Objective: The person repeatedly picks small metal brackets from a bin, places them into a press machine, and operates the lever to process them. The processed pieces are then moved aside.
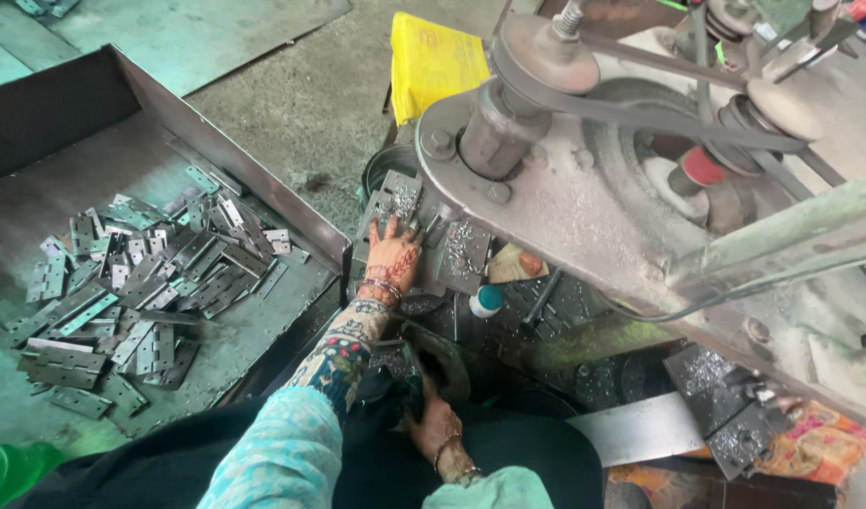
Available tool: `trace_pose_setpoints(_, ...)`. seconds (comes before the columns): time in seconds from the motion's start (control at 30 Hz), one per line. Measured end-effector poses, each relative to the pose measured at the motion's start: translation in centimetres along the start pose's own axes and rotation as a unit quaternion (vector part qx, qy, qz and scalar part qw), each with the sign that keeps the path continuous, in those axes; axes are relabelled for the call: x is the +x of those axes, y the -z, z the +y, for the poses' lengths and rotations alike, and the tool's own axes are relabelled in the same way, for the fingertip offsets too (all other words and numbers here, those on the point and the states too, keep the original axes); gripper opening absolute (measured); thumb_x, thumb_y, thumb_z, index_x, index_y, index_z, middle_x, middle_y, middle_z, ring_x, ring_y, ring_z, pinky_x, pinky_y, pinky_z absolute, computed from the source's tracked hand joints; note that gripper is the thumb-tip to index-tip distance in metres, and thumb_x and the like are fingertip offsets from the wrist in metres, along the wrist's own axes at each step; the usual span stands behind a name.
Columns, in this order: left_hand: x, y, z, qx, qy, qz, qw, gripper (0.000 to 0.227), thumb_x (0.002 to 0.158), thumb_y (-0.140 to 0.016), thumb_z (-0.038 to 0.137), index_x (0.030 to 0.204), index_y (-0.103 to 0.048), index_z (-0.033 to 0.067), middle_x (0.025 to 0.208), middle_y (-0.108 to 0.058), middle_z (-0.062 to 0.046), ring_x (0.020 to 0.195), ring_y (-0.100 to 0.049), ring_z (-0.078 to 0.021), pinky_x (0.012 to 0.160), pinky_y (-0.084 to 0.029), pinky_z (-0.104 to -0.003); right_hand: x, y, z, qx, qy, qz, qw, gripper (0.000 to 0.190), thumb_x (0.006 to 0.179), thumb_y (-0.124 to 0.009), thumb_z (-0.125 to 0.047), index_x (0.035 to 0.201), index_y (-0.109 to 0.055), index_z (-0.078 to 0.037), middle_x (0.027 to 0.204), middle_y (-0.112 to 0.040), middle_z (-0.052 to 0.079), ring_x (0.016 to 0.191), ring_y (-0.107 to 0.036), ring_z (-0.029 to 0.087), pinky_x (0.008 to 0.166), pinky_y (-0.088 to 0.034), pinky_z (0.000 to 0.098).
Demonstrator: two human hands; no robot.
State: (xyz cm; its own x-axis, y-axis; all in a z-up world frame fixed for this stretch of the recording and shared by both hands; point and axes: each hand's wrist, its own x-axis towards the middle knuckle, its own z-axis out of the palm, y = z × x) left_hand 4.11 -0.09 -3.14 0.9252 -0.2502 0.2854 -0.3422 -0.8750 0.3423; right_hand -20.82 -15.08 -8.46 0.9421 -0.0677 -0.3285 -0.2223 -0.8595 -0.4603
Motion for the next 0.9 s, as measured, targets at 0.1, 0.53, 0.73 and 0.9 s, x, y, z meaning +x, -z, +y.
trace_pose_setpoints(0.1, 0.1, 0.2, -0.2, 0.007, 0.004, -0.018, 1.0, 0.043, 0.097, -0.047, 0.021, 0.137, -0.062, 0.0183, 0.146, -0.057, 0.0, 0.148, -0.033, -0.0346, 0.121, -0.009, -0.069, 0.9, 3.6, -1.5, -0.032, 0.067, 0.016, 0.997, 0.076, 0.083, -0.075, -0.035, 0.148, -0.041, -0.014, 0.113, -0.071, 0.02, 0.105, -0.068, 0.043, 0.09, -0.056, 0.0498)
trace_pose_setpoints(0.53, 2.0, 2.0, 1.5, 0.043, 0.016, -0.091, 0.995, 0.043, 0.098, -0.044, 0.017, 0.137, -0.062, 0.0196, 0.156, -0.048, 0.001, 0.151, -0.029, -0.0327, 0.121, -0.007, -0.071, -0.1, -1.2, 0.2, -0.007, 0.018, 0.014, 1.0, 0.069, 0.088, -0.072, -0.035, 0.148, -0.044, -0.019, 0.113, -0.073, 0.019, 0.105, -0.069, 0.042, 0.091, -0.056, 0.0501)
trace_pose_setpoints(0.73, 2.0, 2.4, 1.5, 0.057, 0.0, -0.021, 0.998, 0.049, 0.093, -0.048, 0.015, 0.141, -0.058, 0.0175, 0.152, -0.05, -0.004, 0.147, -0.032, -0.0331, 0.118, -0.008, -0.072, 0.1, 2.4, -1.2, -0.015, 0.04, -0.007, 0.999, 0.077, 0.084, -0.072, -0.035, 0.151, -0.038, -0.016, 0.111, -0.071, 0.023, 0.107, -0.067, 0.044, 0.092, -0.056, 0.0505)
trace_pose_setpoints(0.9, -2.7, 2.7, 2.1, 0.09, -0.006, -0.034, 0.995, 0.052, 0.092, -0.05, 0.016, 0.143, -0.057, 0.0159, 0.152, -0.051, -0.004, 0.147, -0.033, -0.0341, 0.119, -0.011, -0.07, 0.8, 6.3, -3.7, -0.052, 0.023, -0.054, 0.997, 0.066, 0.086, -0.072, -0.037, 0.143, -0.048, -0.014, 0.114, -0.07, 0.025, 0.109, -0.066, 0.044, 0.095, -0.054, 0.0521)
